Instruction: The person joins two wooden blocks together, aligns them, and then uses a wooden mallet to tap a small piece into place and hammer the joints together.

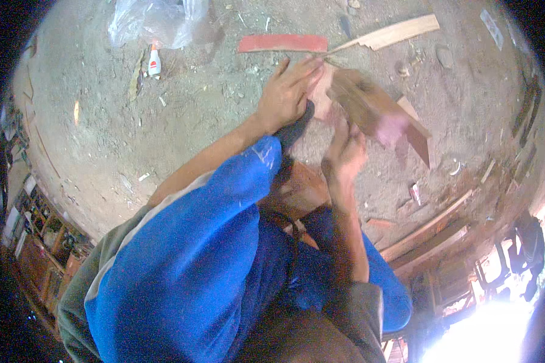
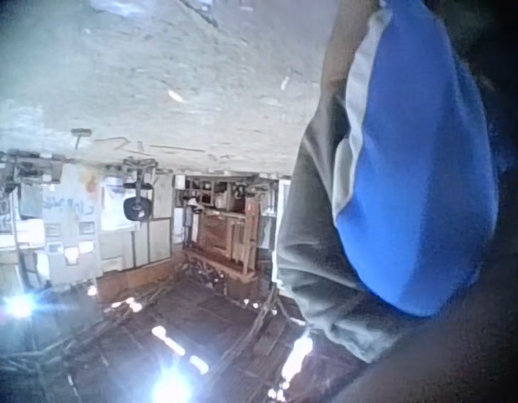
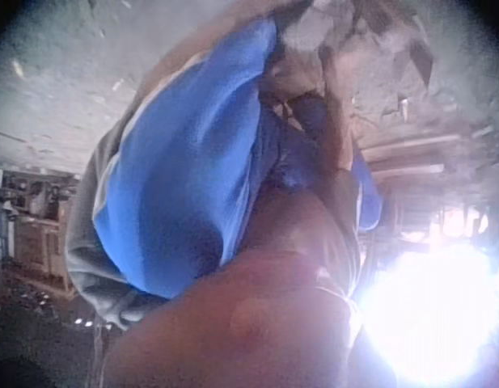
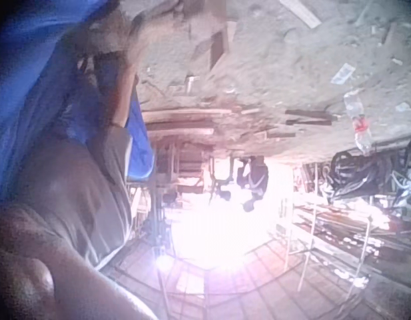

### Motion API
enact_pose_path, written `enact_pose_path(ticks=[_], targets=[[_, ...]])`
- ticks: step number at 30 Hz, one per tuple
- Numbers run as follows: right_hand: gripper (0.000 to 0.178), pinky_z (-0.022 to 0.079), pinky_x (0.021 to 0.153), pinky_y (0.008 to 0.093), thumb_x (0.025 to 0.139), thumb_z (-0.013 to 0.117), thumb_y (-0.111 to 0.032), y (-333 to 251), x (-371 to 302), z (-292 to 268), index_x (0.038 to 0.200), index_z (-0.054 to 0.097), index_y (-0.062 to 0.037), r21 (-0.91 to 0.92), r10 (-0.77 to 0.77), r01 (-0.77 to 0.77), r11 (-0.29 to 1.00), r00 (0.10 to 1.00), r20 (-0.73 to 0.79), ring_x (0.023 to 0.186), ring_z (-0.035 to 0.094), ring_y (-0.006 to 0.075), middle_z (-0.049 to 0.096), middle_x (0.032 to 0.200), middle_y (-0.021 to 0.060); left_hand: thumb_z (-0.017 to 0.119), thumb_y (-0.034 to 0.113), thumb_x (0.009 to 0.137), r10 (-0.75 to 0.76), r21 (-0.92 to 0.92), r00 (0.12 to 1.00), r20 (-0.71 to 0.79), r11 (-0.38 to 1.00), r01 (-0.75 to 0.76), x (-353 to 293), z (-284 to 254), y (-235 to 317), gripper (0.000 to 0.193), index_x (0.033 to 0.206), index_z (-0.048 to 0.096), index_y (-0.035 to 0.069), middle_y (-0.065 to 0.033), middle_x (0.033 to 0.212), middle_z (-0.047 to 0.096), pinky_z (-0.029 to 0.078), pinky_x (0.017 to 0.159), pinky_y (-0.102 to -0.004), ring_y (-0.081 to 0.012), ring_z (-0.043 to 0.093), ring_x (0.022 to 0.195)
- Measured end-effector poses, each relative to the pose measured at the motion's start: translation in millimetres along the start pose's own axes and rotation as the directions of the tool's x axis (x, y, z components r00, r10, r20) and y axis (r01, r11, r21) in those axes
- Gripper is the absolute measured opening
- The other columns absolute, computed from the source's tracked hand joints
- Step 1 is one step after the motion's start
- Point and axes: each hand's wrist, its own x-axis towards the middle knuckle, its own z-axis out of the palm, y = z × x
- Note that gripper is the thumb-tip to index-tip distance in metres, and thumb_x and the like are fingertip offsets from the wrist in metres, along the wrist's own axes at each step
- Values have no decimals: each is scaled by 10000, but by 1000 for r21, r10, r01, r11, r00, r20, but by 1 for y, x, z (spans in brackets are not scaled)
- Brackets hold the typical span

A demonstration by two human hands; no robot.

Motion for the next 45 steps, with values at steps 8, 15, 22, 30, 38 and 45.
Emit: enact_pose_path(ticks=[8, 15, 22, 30, 38, 45], targets=[[263, 435, 743, 307, 1034, 529, -272, 24, -21, -6, 1092, 531, -15, 229, -174, 167, 959, 985, 7, 819, 525, 161, 567, 960, 73, 596, 31, 833, 3, -61, 1000, -28, 998, -5, -2, 7, 7, 544, 1376, 595, 66, -71, 1488, 535, 336, 1160, -580, -280, 462, 1417], [400, 491, 606, 426, 1024, 534, -284, 19, -10, -7, 1124, 583, 100, 229, -226, 253, 940, 965, -136, 597, 555, 311, 574, 696, 154, 599, 52, 846, -9, -49, 999, -33, 999, 7, -7, 7, 6, 527, 1371, 611, 98, -55, 1489, 536, 331, 1163, -579, -244, 469, 1414], [252, 399, 565, 407, 1021, 536, -221, -30, 8, -23, 982, 565, 26, 352, 169, -112, 929, 976, -137, 577, 470, 289, 482, 656, 111, 587, 85, 903, -20, -5, 1000, -24, 1000, 20, -2, 8, 3, 464, 1366, 618, 104, -29, 1486, 543, 361, 1135, -568, -225, 475, 1407], [243, 474, 608, 424, 1022, 518, -147, -16, 5, 7, 1161, 574, 45, -60, 118, -111, 992, 984, 136, 662, 583, 244, 654, 801, 215, 583, 85, 885, -1, -17, 999, -47, 1000, 0, -5, 10, 5, 445, 1327, 637, 76, -51, 1460, 564, 311, 1181, -549, -217, 472, 1407], [311, 357, 497, 269, 1040, 569, -211, -31, -1, -62, 1219, 581, 43, 153, 54, -33, 988, 990, -132, 570, 427, 64, 501, 664, -25, 671, 228, 893, 17, -39, 999, -34, 999, -19, 8, 6, 12, 538, 1409, 560, 124, -72, 1419, 549, 367, 1063, -538, -285, 498, 1330], [275, 377, 499, 288, 1034, 573, -195, -5, -91, -117, 1181, 615, 33, -91, 371, -363, 928, 924, 97, 567, 445, 81, 522, 649, -2, 843, 534, 669, -153, 171, 964, 215, 978, 117, 41, -1, 34, 829, 1250, 553, 19, -171, 1250, 509, 381, 976, -576, -390, 462, 1214]])
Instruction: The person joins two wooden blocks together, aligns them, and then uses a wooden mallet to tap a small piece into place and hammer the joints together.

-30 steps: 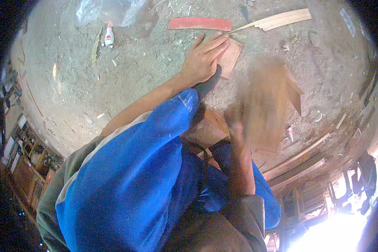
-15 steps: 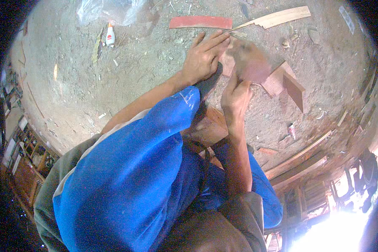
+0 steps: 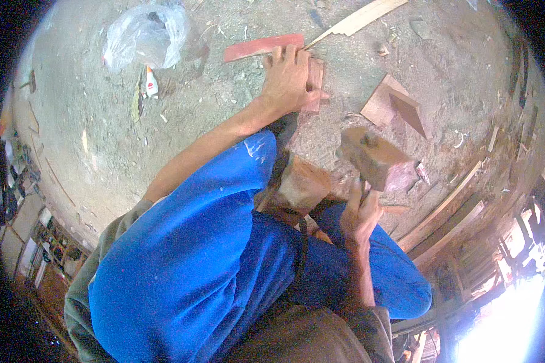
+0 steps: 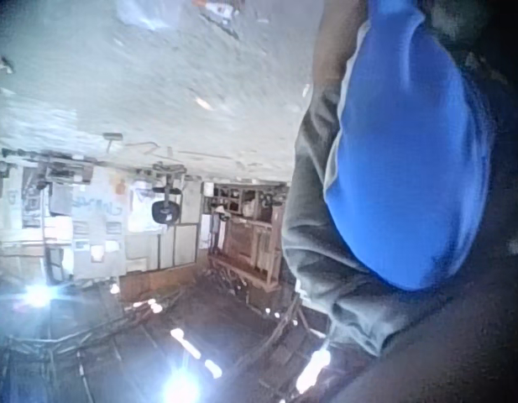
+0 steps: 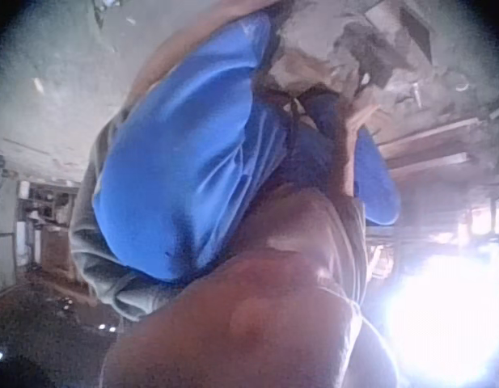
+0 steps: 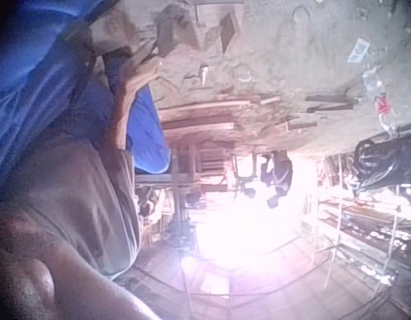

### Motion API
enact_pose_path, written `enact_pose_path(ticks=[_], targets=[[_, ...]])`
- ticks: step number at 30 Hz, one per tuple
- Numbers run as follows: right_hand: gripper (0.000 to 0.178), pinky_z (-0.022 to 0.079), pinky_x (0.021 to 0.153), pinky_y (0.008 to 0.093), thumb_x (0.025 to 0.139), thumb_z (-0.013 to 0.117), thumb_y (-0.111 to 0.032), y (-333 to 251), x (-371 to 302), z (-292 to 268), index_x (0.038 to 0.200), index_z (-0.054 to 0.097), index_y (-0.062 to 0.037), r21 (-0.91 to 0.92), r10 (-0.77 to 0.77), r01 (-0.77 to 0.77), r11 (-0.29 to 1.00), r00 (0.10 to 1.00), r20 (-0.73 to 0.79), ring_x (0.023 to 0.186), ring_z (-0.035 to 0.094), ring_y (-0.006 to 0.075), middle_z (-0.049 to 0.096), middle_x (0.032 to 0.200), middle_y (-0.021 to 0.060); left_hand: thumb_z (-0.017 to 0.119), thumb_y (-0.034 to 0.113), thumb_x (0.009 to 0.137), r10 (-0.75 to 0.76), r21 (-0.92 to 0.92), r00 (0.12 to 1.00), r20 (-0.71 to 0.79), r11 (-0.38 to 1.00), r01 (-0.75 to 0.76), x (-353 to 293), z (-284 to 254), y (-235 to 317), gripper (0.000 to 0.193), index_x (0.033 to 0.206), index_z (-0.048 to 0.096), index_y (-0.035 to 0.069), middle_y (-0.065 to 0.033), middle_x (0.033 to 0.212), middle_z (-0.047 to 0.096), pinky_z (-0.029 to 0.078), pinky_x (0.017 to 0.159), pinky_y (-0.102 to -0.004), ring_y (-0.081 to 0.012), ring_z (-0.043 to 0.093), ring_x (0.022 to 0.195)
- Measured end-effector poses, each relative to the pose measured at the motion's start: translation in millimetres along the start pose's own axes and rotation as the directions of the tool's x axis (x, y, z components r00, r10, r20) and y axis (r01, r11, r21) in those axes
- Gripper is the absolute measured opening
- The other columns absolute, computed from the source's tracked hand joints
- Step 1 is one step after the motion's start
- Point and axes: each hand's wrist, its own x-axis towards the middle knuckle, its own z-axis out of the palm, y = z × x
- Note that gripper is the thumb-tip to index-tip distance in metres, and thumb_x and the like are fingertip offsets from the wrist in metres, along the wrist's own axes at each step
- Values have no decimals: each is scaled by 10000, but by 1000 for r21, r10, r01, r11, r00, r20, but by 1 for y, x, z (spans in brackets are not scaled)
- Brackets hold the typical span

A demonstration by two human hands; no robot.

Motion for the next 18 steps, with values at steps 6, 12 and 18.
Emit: enact_pose_path(ticks=[6, 12, 18], targets=[[312, 456, 623, 388, 1029, 565, -256, 2, -19, 12, 1112, 607, 41, 87, 97, -100, 991, 994, 44, 647, 535, 201, 575, 712, 193, 869, 423, 660, 122, -53, 988, -95, 990, -128, -2, 12, 16, 780, 1203, 495, 7, -214, 1229, 495, 437, 944, -539, -423, 492, 1143], [314, 447, 615, 375, 1020, 576, -249, -3, -9, 0, 1158, 610, 32, 133, 168, -182, 974, 980, 110, 629, 519, 223, 592, 724, 185, 917, 287, 666, 219, -301, 950, -222, 911, -281, -6, -1, 10, 638, 1156, 573, 67, -167, 1164, 557, 498, 920, -458, -375, 550, 1125], [360, 434, 606, 360, 1016, 581, -280, 27, -4, 7, 1197, 615, 29, 228, 149, -155, 961, 988, 44, 637, 490, 169, 558, 706, 129, 874, 19, 595, 418, -370, 843, -339, 765, -528, -10, -34, 20, 476, 1011, 655, 88, -106, 1083, 580, 510, 899, -423, -329, 594, 1037]])
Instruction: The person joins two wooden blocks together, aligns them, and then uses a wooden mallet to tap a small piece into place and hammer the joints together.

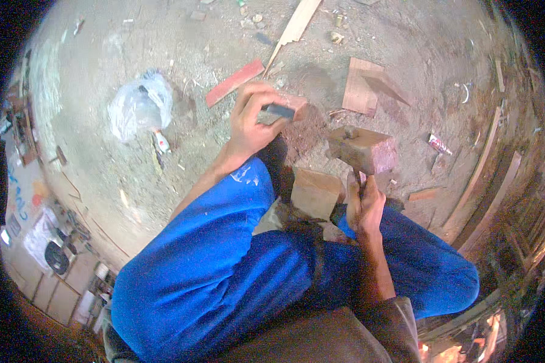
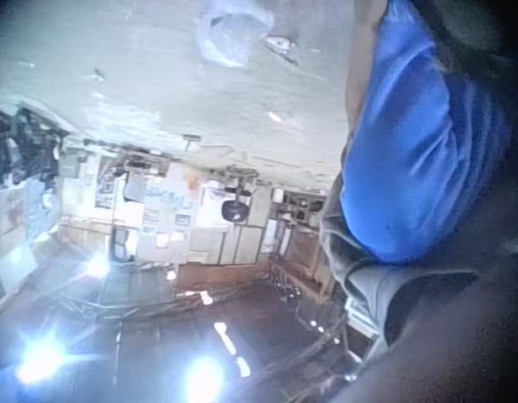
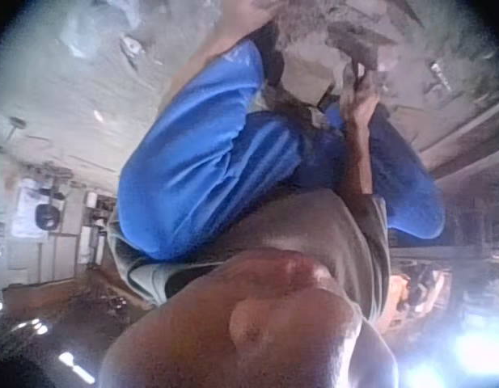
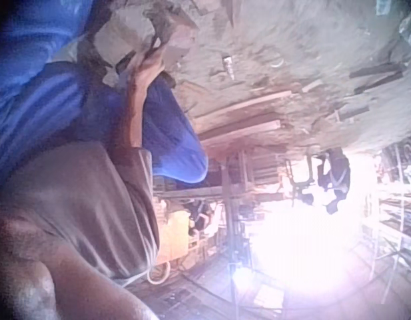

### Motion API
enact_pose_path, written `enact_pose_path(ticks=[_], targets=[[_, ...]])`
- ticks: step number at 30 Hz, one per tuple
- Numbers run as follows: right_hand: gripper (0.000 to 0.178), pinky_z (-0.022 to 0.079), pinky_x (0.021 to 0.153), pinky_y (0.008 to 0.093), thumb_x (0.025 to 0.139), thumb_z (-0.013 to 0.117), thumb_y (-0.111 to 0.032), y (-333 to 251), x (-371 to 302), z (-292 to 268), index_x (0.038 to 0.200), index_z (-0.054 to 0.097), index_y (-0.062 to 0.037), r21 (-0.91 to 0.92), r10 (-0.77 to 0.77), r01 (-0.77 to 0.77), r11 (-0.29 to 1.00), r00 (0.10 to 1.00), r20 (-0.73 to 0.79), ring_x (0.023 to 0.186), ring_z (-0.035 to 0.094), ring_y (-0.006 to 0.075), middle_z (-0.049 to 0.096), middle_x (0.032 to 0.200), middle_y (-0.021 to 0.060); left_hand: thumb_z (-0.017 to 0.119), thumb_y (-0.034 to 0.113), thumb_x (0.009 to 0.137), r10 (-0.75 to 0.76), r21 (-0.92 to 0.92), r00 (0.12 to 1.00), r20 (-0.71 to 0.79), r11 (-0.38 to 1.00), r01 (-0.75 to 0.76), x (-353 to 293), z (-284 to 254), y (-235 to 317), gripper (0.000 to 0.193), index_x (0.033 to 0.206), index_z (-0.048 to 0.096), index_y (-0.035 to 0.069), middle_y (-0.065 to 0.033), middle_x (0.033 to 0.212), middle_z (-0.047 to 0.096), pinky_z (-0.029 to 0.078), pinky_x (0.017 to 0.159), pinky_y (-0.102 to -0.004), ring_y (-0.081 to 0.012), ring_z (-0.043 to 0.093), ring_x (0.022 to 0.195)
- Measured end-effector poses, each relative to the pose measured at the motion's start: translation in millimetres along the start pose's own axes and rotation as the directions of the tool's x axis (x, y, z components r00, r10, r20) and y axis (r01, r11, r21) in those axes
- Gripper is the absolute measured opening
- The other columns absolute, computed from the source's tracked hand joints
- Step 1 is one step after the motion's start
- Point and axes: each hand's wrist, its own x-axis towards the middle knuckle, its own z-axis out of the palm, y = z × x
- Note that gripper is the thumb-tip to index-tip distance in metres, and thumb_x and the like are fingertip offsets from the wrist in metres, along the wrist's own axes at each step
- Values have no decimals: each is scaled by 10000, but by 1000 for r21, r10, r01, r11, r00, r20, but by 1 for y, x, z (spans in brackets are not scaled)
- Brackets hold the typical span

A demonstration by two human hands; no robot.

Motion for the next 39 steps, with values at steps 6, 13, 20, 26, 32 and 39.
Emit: enact_pose_path(ticks=[6, 13, 20, 26, 32, 39], targets=[[375, 416, 593, 378, 1000, 590, -285, 8, 10, 4, 1174, 620, 46, 24, -38, 37, 999, 999, 19, 614, 488, 215, 558, 693, 157, 874, 8, 652, 191, -63, 981, 27, 980, -189, 21, -6, 15, 418, 996, 645, 75, -93, 1025, 636, 535, 858, -423, -320, 653, 1002], [263, 474, 573, 459, 962, 653, -218, -4, 26, 5, 918, 564, 26, 42, 18, -21, 999, 998, 65, 661, 614, 492, 594, 689, 273, 890, 5, 634, 212, -64, 975, 71, 976, -207, 34, 3, 32, 475, 1013, 613, 77, -81, 994, 640, 544, 839, -406, -318, 659, 999], [273, 489, 624, 504, 937, 678, -200, 2, 29, 9, 950, 584, 55, 89, 78, -89, 992, 989, 129, 777, 641, 518, 624, 748, 308, 933, 32, 593, 149, -91, 988, 44, 985, -145, 35, 9, 41, 431, 927, 666, 83, -51, 947, 670, 549, 781, -372, -269, 676, 909], [314, 507, 678, 518, 920, 693, -220, 7, 34, 4, 988, 616, 76, 74, 147, -157, 985, 981, 130, 855, 651, 516, 649, 831, 334, 911, 64, 673, 2, -13, 992, 129, 1000, 0, 53, 10, 56, 403, 1019, 708, 25, -128, 976, 717, 584, 690, -340, -260, 720, 826], [397, 520, 773, 527, 914, 688, -263, 8, 38, -3, 1048, 601, 101, 125, 252, -276, 953, 950, 183, 936, 656, 524, 671, 928, 350, 932, 156, 715, -407, -229, 901, 151, 872, 432, 52, 19, 71, 417, 1044, 727, 2, -90, 968, 739, 587, 744, -305, -169, 712, 872], [436, 496, 742, 538, 919, 690, -317, 25, 32, 13, 973, 574, 100, -3, 127, -128, 992, 980, 156, 892, 634, 538, 648, 884, 348, 902, 125, 757, -358, -228, 907, 221, 886, 405, 49, 13, 56, 377, 1065, 731, -9, -92, 1020, 738, 589, 768, -272, -149, 710, 911]])
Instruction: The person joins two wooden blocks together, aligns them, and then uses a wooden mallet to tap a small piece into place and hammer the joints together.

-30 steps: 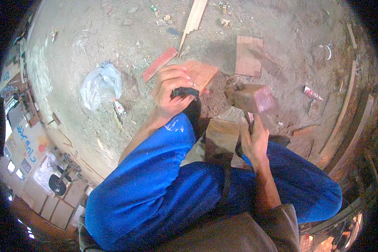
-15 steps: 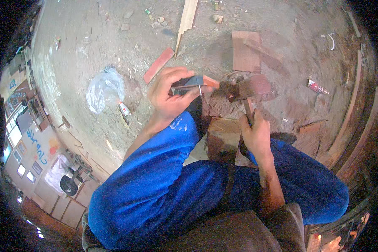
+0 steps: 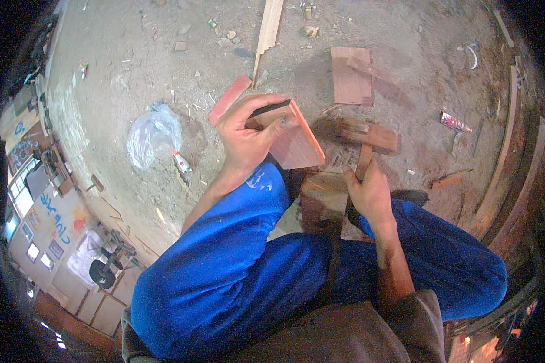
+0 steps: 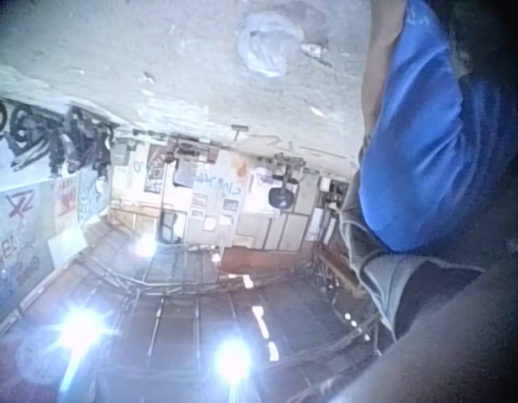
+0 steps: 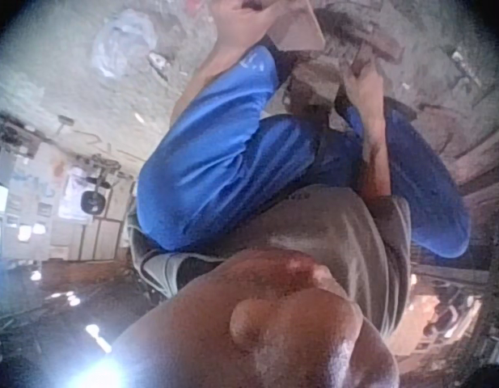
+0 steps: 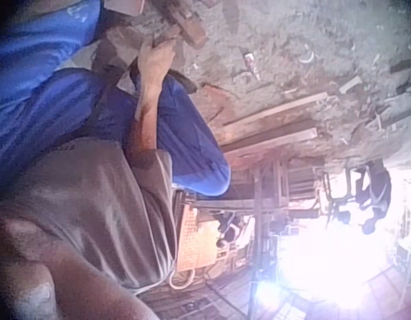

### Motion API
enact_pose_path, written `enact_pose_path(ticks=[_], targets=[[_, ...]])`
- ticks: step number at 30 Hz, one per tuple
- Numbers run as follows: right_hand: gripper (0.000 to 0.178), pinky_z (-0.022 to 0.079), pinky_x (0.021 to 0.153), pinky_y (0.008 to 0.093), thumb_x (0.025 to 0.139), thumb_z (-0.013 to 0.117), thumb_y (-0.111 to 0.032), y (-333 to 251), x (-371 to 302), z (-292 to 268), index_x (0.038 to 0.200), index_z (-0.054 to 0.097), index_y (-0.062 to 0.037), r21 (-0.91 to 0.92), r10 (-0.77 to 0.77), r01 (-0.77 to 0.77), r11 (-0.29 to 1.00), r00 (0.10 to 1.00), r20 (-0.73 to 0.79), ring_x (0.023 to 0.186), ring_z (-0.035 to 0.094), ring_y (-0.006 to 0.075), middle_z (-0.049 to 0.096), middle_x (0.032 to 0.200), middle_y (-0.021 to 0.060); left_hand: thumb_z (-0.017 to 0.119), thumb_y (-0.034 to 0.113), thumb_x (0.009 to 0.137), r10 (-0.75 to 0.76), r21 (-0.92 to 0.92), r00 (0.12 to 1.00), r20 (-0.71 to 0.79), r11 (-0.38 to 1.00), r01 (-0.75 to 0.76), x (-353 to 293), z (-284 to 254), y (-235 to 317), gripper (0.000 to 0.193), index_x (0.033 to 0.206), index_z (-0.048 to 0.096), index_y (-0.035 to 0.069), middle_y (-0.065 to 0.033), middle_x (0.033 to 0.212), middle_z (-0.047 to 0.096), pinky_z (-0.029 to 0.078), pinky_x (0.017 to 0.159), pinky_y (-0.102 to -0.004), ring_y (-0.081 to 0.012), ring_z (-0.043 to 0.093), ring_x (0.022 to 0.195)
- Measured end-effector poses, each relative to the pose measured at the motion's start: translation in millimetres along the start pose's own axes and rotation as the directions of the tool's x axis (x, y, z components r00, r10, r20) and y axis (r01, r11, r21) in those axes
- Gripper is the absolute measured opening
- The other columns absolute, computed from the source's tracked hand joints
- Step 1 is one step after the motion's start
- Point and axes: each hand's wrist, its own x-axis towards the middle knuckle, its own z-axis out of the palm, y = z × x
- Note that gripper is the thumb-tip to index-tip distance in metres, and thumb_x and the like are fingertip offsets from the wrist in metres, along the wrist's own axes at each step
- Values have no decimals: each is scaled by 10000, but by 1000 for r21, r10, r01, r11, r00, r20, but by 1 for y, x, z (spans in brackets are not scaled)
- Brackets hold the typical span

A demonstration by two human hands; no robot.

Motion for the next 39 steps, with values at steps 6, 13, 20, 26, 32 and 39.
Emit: enact_pose_path(ticks=[6, 13, 20, 26, 32, 39], targets=[[457, 501, 766, 569, 906, 706, -314, -2, 1, -1, 1026, 573, 107, -120, 25, -22, 993, 999, 25, 915, 627, 550, 647, 922, 369, 900, 151, 767, 55, 60, 998, 37, 997, -57, 1, -7, 3, 389, 1084, 732, 2, -83, 1019, 738, 587, 763, -276, -136, 707, 907], [501, 508, 785, 604, 896, 706, -339, -1, 1, 2, 1081, 543, 97, -146, 1, -1, 989, 1000, 1, 893, 633, 563, 660, 894, 371, 912, 170, 759, 55, -20, 998, -44, 998, -56, -3, -4, -7, 349, 1008, 723, 14, -70, 909, 741, 568, 645, -252, -102, 701, 786], [496, 515, 774, 593, 888, 718, -322, -4, 2, 0, 1063, 550, 111, -111, 58, -55, 992, 998, 23, 894, 638, 558, 658, 889, 373, 881, 154, 804, -221, -225, 969, 114, 944, 242, 6, -3, 6, 316, 1034, 705, 27, -43, 962, 729, 540, 728, -242, -78, 665, 868], [453, 517, 760, 585, 891, 720, -307, -7, 4, 0, 1045, 559, 87, -84, 59, -59, 995, 998, 0, 884, 640, 548, 662, 885, 355, 827, 108, 844, -307, -190, 869, 388, 896, 401, 33, 3, 18, 331, 1133, 689, 24, -53, 1062, 718, 524, 885, -278, -115, 665, 999], [430, 514, 746, 592, 862, 730, -256, 13, 9, 1, 1076, 549, 70, 8, 63, -63, 998, 997, 39, 862, 642, 540, 662, 886, 347, 836, 93, 824, -202, -147, 811, 549, 932, 331, 72, 6, 34, 317, 1108, 716, 20, -52, 1046, 723, 519, 888, -278, -124, 665, 1003], [520, 536, 807, 577, 807, 744, -206, 15, 15, -16, 1186, 521, 71, -192, 227, -199, 961, 964, 138, 923, 649, 522, 667, 988, 333, 907, 107, 728, -239, -137, 848, 473, 931, 339, 88, -14, 21, 424, 1102, 713, 56, -38, 1026, 721, 531, 840, -277, -108, 665, 960]])
